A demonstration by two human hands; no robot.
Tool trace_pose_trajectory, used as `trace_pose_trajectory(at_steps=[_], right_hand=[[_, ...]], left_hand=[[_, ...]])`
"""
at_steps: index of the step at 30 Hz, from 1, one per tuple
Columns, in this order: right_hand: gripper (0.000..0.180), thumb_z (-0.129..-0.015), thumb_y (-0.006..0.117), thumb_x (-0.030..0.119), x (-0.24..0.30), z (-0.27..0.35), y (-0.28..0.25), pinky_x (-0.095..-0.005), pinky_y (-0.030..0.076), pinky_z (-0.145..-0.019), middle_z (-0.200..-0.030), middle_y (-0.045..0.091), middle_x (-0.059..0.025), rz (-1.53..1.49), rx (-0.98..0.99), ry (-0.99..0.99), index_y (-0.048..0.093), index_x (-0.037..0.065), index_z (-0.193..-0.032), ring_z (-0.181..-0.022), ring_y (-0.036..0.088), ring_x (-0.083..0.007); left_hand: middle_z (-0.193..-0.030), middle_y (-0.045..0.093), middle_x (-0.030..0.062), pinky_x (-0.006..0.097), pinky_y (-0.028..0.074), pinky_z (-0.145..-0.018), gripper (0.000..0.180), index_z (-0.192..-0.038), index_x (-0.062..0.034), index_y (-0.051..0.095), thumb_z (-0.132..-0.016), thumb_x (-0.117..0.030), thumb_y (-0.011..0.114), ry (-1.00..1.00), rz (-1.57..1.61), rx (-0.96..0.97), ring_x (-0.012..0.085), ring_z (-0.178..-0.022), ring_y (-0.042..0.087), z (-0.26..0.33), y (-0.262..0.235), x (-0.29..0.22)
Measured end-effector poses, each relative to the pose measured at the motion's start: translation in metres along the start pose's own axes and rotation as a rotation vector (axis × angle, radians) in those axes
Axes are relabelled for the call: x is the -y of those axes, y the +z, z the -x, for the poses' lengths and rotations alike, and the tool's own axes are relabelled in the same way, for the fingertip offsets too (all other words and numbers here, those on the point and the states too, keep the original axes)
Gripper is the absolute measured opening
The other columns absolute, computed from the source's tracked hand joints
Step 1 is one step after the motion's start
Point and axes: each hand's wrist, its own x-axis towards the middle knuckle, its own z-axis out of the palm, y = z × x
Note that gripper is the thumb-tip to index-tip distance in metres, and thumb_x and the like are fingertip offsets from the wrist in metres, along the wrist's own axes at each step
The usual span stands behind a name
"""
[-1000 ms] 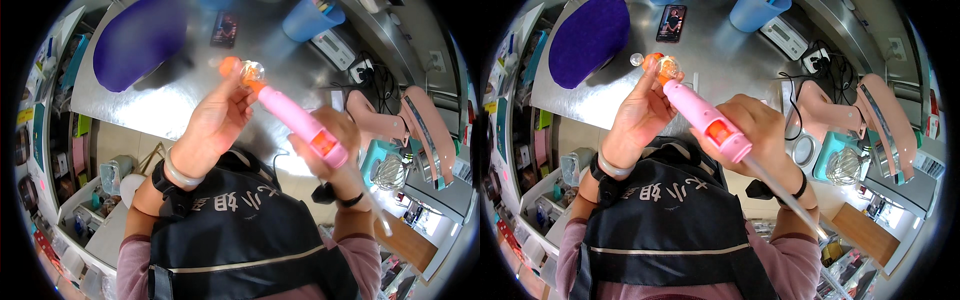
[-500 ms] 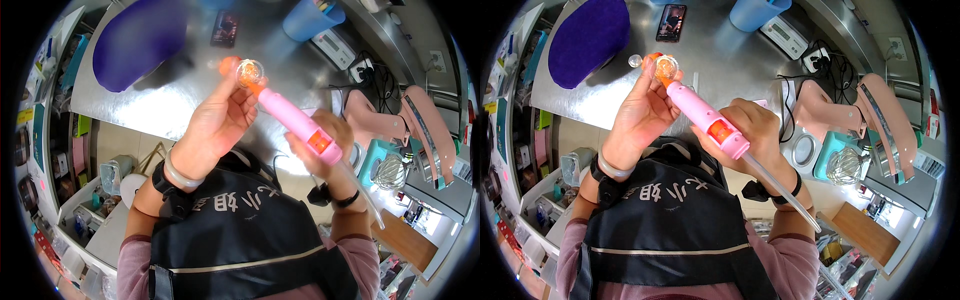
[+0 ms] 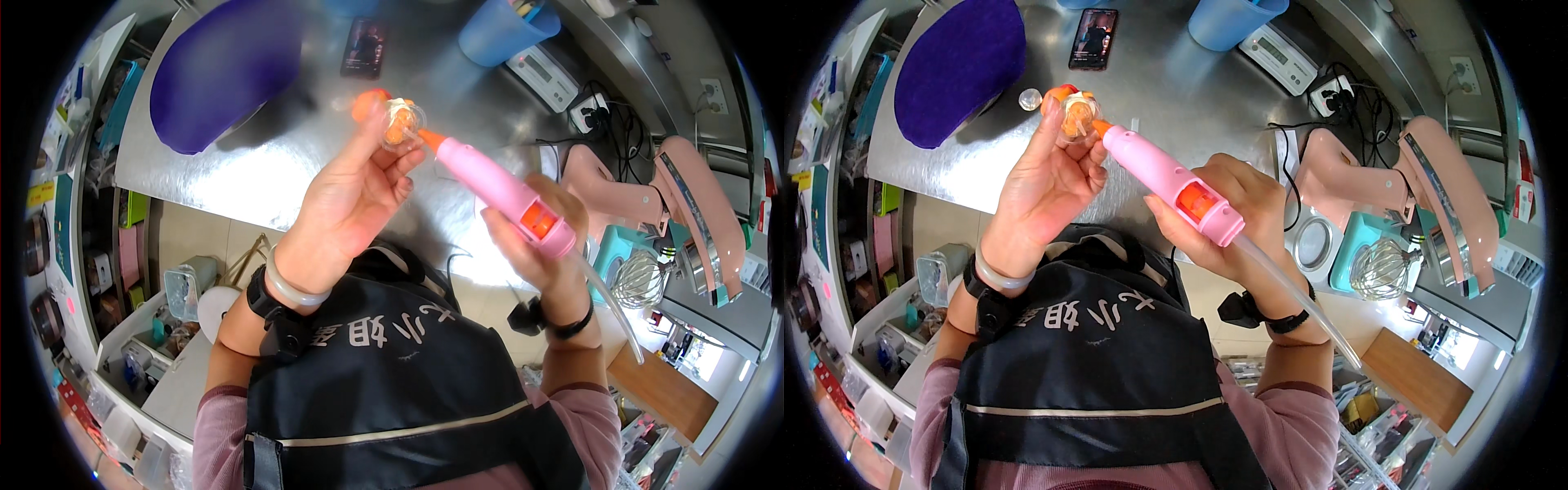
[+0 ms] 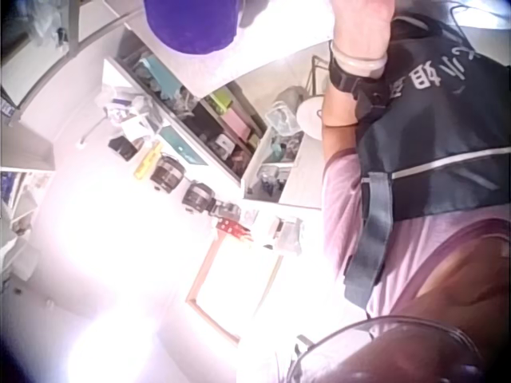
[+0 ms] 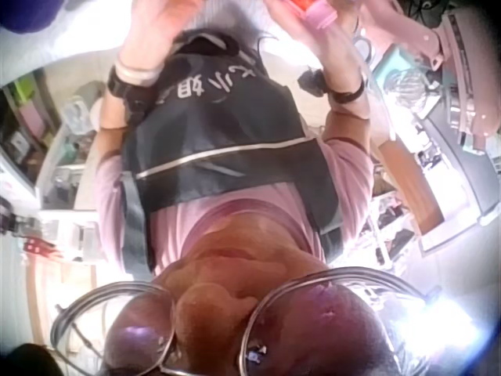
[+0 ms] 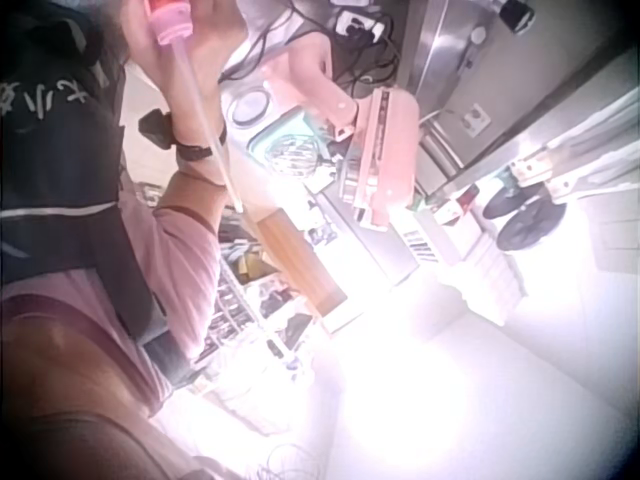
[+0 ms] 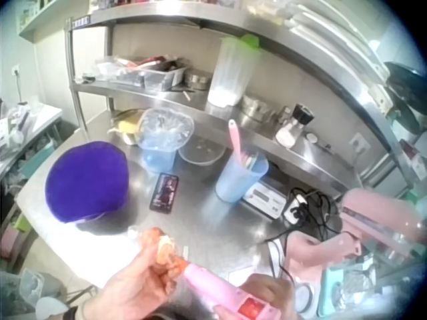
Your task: The person cuts a segment of a plastic tube using shears and then uses a glue gun to attach the tube and other small plastic components to a figurine.
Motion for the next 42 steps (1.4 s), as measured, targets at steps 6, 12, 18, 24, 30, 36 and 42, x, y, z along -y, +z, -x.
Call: trace_pose_trajectory(at_steps=[6, 12, 18, 24, 30, 36, 42], right_hand=[[0.02, -0.066, 0.072, 0.012, -0.003, -0.005, -0.011, -0.0277, 0.034, -0.041, -0.056, 0.047, -0.0065, -0.439, -0.012, 0.149, 0.056, 0.001, -0.068, -0.045, 0.045, -0.0182], [0.022, -0.065, 0.073, 0.013, 0.004, -0.015, -0.016, -0.0264, 0.034, -0.04, -0.054, 0.046, -0.0053, -0.409, 0.085, 0.221, 0.055, 0.001, -0.065, -0.043, 0.045, -0.0162], [0.021, -0.065, 0.073, 0.012, 0.0, -0.014, -0.012, -0.0267, 0.033, -0.04, -0.054, 0.046, -0.0051, -0.309, 0.085, 0.147, 0.055, 0.002, -0.064, -0.042, 0.045, -0.0173], [0.019, -0.066, 0.072, 0.01, -0.003, -0.004, -0.005, -0.0275, 0.033, -0.039, -0.055, 0.046, -0.0055, -0.375, -0.017, 0.208, 0.054, 0.003, -0.064, -0.043, 0.045, -0.0173], [0.02, -0.065, 0.072, 0.011, -0.002, -0.005, -0.005, -0.0279, 0.035, -0.04, -0.055, 0.047, -0.0061, -0.28, -0.04, 0.099, 0.053, 0.004, -0.066, -0.045, 0.048, -0.0182], [0.023, -0.063, 0.075, 0.017, -0.014, -0.001, 0.007, -0.0308, 0.041, -0.043, -0.06, 0.051, -0.0064, 0.211, -0.107, -0.167, 0.056, 0.007, -0.071, -0.047, 0.05, -0.0225], [0.02, -0.078, 0.063, 0.025, -0.047, 0.007, 0.036, -0.0281, 0.044, -0.05, -0.067, 0.057, -0.0067, -0.155, -0.099, 0.372, 0.06, 0.004, -0.08, -0.061, 0.057, -0.019]], left_hand=[[-0.086, 0.057, -0.0006, 0.021, 0.034, -0.063, 0.036, -0.098, -0.0094, 0.057, -0.08, -0.04, 0.062, 0.036, -0.101, -0.035, 0.0101, -0.077, 0.052, 0.001, 0.004, -0.001], [-0.085, 0.057, -0.001, 0.022, 0.031, -0.065, 0.034, -0.096, -0.0106, 0.059, -0.079, -0.04, 0.063, 0.111, -0.263, -0.019, 0.0096, -0.076, 0.05, 0.0, 0.003, 0.002], [-0.086, 0.056, -0.0017, 0.022, 0.03, -0.068, 0.035, -0.097, -0.011, 0.059, -0.08, -0.042, 0.061, 0.115, -0.27, -0.003, 0.0087, -0.078, 0.049, 0.0, 0.001, 0.001], [-0.09, 0.056, -0.0022, 0.022, 0.029, -0.068, 0.035, -0.1, -0.0115, 0.058, -0.081, -0.04, 0.06, 0.139, -0.261, 0.025, 0.0086, -0.081, 0.048, 0.0, 0.003, 0.002], [-0.095, 0.057, -0.0025, 0.023, 0.029, -0.07, 0.034, -0.103, -0.0113, 0.057, -0.082, -0.038, 0.06, 0.215, -0.27, 0.065, 0.0078, -0.085, 0.048, 0.001, 0.003, 0.002], [-0.094, 0.059, 0.0007, 0.022, 0.033, -0.066, 0.037, -0.107, -0.0114, 0.053, -0.083, -0.039, 0.057, 0.301, -0.389, -0.004, 0.0085, -0.082, 0.05, -0.004, -0.003, -0.001], [-0.092, 0.061, 0.0034, 0.021, 0.033, -0.065, 0.037, -0.107, -0.01, 0.053, -0.084, -0.039, 0.055, 0.295, -0.309, -0.005, 0.0093, -0.08, 0.052, -0.003, -0.011, -0.008]])
